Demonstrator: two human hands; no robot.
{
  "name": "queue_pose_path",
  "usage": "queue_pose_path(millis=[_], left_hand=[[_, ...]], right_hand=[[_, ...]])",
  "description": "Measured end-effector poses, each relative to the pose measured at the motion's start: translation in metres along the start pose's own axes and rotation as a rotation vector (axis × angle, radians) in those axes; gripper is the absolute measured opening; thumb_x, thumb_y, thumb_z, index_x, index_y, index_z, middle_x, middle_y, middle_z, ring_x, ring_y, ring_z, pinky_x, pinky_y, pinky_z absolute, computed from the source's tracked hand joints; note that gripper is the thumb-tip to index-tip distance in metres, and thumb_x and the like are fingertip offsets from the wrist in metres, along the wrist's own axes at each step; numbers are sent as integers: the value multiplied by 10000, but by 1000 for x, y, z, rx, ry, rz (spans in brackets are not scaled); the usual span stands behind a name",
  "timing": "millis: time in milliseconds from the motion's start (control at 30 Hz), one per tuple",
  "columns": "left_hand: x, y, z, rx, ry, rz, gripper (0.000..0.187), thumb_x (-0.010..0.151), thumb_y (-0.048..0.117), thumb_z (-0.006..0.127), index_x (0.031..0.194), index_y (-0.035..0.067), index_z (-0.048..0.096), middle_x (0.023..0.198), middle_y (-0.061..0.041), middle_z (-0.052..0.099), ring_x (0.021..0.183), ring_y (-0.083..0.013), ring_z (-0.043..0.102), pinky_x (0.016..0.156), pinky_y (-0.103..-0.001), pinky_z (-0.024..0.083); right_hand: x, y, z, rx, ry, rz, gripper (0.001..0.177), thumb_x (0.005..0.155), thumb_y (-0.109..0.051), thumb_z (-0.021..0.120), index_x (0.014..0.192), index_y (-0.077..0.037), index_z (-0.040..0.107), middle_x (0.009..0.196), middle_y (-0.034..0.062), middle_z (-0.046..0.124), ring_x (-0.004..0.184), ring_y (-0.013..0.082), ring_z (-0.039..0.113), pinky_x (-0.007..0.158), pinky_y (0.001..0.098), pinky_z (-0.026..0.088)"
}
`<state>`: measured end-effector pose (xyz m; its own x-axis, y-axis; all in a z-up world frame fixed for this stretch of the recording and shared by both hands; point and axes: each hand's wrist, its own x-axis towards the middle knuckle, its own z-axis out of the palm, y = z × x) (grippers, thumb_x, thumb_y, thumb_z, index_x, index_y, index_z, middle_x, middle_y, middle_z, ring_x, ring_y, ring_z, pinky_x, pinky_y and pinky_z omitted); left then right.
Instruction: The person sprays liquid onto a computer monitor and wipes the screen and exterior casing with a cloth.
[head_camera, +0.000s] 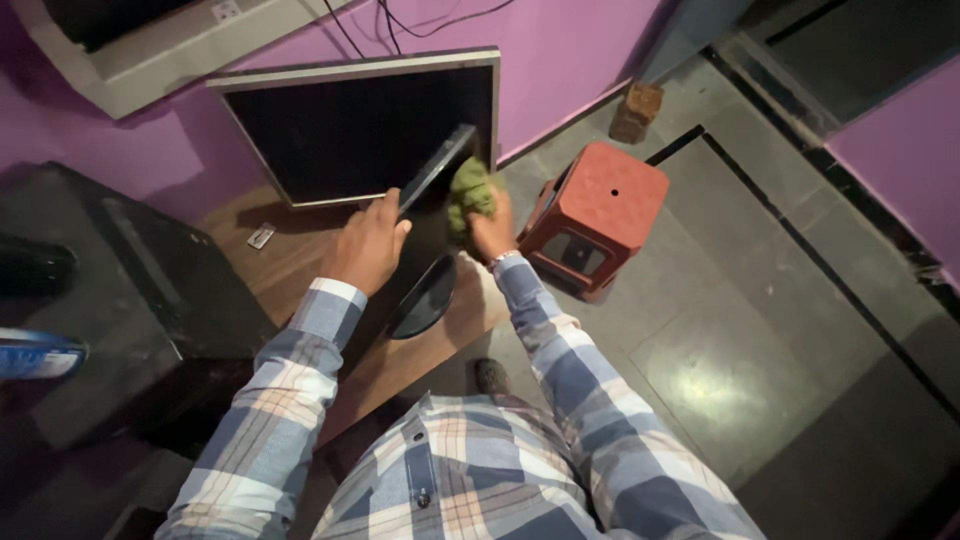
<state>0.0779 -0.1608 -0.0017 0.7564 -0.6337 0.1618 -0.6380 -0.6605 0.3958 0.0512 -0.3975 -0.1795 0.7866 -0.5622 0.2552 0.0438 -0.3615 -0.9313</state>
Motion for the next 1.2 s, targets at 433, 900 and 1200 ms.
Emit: queue_pose_path(millis=[433, 900, 1200], left_hand=[[3, 7, -4, 61, -82, -60, 501, 1027, 365, 552, 1428, 75, 469, 1195, -136, 662, 997, -365, 673, 767, -529, 568], [4, 10, -9, -10, -105, -49, 520, 1024, 363, 547, 1452, 82, 458, 1221, -140, 653, 1071, -359, 658, 836, -519, 558], [-34, -3, -35, -149, 0, -8, 549, 983, 315, 595, 1456, 55, 491, 1372, -178, 604, 1192, -389, 586, 1010, -507, 448]], right_hand=[[30, -138, -38, -379, -364, -196, 620, 711, -45, 643, 1331, -42, 657, 1259, 278, 610, 1180, 463, 588, 1030, 463, 473], [86, -84, -70, -610, -108, -69, 429, 767, -48, 677, 1195, -22, 696, 1185, 261, 666, 1103, 448, 625, 954, 458, 501], [90, -49, -105, 305, -305, 68, 368, 884, 60, 666, 1245, -4, 642, 1121, 55, 715, 1031, 178, 675, 942, 327, 540]])
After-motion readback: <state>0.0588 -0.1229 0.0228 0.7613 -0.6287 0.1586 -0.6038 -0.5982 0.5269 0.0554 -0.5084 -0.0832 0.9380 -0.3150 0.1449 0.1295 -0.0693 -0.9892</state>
